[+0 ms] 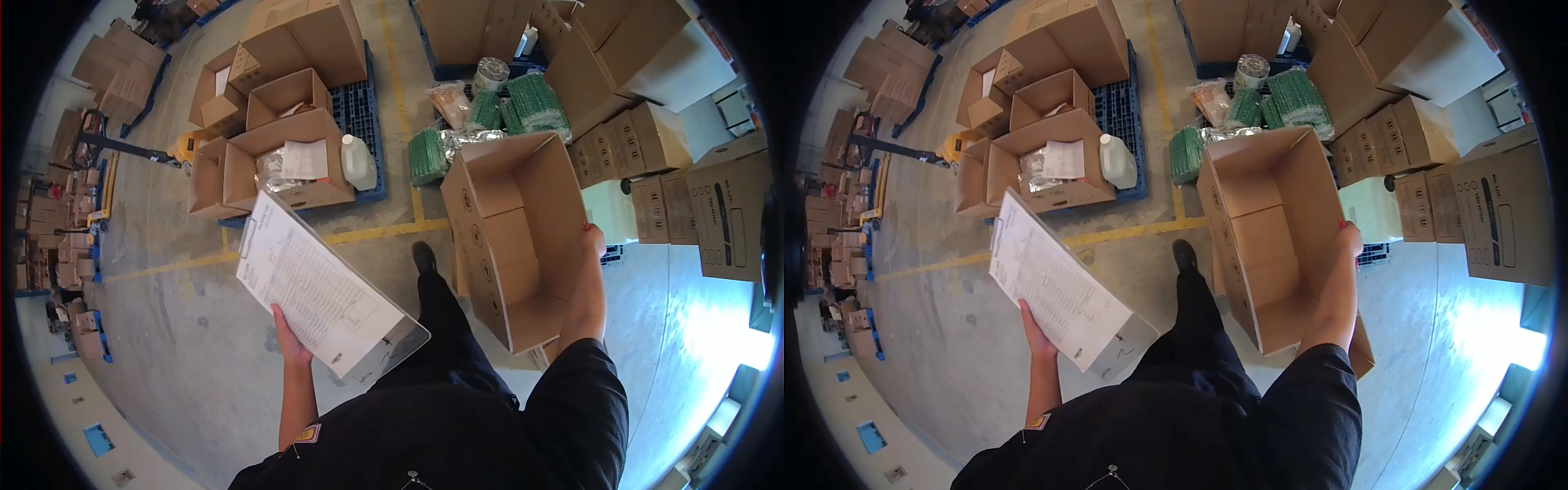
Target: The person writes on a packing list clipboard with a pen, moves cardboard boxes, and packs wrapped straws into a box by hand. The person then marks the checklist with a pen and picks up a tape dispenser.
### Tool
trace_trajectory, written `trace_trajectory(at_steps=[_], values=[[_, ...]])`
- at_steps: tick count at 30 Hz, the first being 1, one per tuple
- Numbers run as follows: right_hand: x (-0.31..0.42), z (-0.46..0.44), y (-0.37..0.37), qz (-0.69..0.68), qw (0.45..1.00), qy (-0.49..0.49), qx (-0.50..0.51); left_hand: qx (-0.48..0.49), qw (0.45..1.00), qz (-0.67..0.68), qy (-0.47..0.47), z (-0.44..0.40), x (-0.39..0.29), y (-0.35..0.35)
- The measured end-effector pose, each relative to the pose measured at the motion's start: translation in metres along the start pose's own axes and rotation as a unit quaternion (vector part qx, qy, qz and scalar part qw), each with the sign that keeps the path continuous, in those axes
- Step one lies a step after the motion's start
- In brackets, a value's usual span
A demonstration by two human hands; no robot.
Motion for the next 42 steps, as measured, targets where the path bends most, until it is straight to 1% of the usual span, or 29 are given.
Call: trace_trajectory(at_steps=[2,4,6,7,8,10,12,16,17,18,19,20,21,22,23,25,27,29,30,32,33,34,36,37,38,39,40,41,42], values=[[0.003,0.004,-0.004,0.004,1.0,0.013,-0.004,0.021,1.0,0.002,-0.016,-0.018,0.002,0.013],[0.009,0.013,-0.011,0.049,0.998,0.004,-0.028,0.049,0.998,0.005,-0.038,-0.041,0.007,0.033],[0.004,0.014,-0.01,0.038,0.999,0.025,-0.03,0.077,0.994,0.018,-0.081,-0.068,0.017,0.053],[0.005,0.014,-0.012,0.047,0.998,0.019,-0.024,0.085,0.993,0.011,-0.086,-0.084,0.022,0.06],[0.007,0.015,-0.012,0.056,0.998,0.015,-0.016,0.074,0.994,0.001,-0.086,-0.101,0.026,0.067],[0.002,0.018,-0.007,0.053,0.998,0.046,0.003,0.062,0.993,-0.02,-0.098,-0.13,0.026,0.074],[-0.003,0.017,-0.005,0.078,0.995,0.059,-0.001,0.032,0.988,-0.045,-0.142,-0.145,0.035,0.084],[-0.002,0.027,-0.014,0.091,0.982,0.152,0.07,0.024,0.983,-0.042,-0.178,-0.182,0.053,0.097],[0.0,0.026,-0.016,0.086,0.981,0.161,0.061,-0.002,0.98,-0.051,-0.191,-0.193,0.057,0.096],[0.007,0.027,-0.026,0.048,0.983,0.174,0.026,-0.027,0.977,-0.06,-0.202,-0.204,0.06,0.098],[0.04,0.041,-0.064,0.01,0.983,0.177,-0.039,-0.041,0.976,-0.07,-0.203,-0.217,0.063,0.105],[0.058,0.042,-0.076,-0.064,0.982,0.139,-0.11,-0.036,0.975,-0.067,-0.209,-0.228,0.066,0.119],[0.084,0.047,-0.091,-0.125,0.976,0.089,-0.154,-0.019,0.976,-0.067,-0.208,-0.24,0.065,0.136],[0.114,0.055,-0.104,-0.272,0.947,0.084,-0.149,-0.003,0.976,-0.07,-0.208,-0.252,0.065,0.15],[0.141,0.056,-0.103,-0.376,0.914,0.045,-0.147,0.034,0.975,-0.066,-0.207,-0.267,0.068,0.162],[0.205,0.049,-0.097,-0.487,0.87,-0.008,-0.081,0.048,0.971,-0.095,-0.215,-0.285,0.065,0.201],[0.269,0.042,-0.084,-0.522,0.851,-0.024,-0.051,0.068,0.965,-0.127,-0.22,-0.308,0.07,0.231],[0.325,0.025,-0.062,-0.647,0.762,-0.023,-0.019,0.057,0.953,-0.184,-0.234,-0.339,0.08,0.246],[0.341,0.013,-0.053,-0.651,0.759,-0.01,-0.025,0.065,0.949,-0.196,-0.238,-0.355,0.087,0.253],[0.375,-0.013,-0.006,-0.637,0.749,0.138,0.118,0.058,0.932,-0.212,-0.289,-0.389,0.105,0.254],[0.389,-0.032,0.017,-0.665,0.725,0.142,0.109,0.062,0.929,-0.216,-0.292,-0.408,0.112,0.252],[0.394,-0.054,0.04,-0.664,0.725,0.147,0.108,0.062,0.919,-0.238,-0.308,-0.422,0.122,0.246],[0.395,-0.095,0.093,-0.657,0.692,0.241,0.175,0.055,0.904,-0.266,-0.329,-0.438,0.136,0.232],[0.384,-0.122,0.137,-0.618,0.716,0.263,0.19,0.018,0.888,-0.315,-0.334,-0.443,0.139,0.222],[0.374,-0.143,0.156,-0.597,0.709,0.317,0.203,-0.018,0.868,-0.365,-0.336,-0.447,0.141,0.21],[0.362,-0.167,0.173,-0.574,0.699,0.369,0.214,-0.037,0.862,-0.382,-0.331,-0.448,0.145,0.197],[0.331,-0.218,0.225,-0.505,0.784,0.29,0.214,-0.056,0.856,-0.397,-0.326,-0.447,0.148,0.18],[0.311,-0.257,0.281,-0.426,0.854,0.206,0.214,-0.054,0.844,-0.42,-0.329,-0.445,0.15,0.17],[0.313,-0.261,0.253,-0.488,0.802,0.277,0.206,-0.053,0.832,-0.44,-0.334,-0.442,0.151,0.159]])
Point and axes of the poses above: each hand's wrist, its own z-axis away from the middle knuckle, its own y-axis out of the palm, x = y × z, the point moved 7 cm from there along -z, towards the middle knuckle, and after that the axes turned 5 degrees about y, right-handed, at the moved point
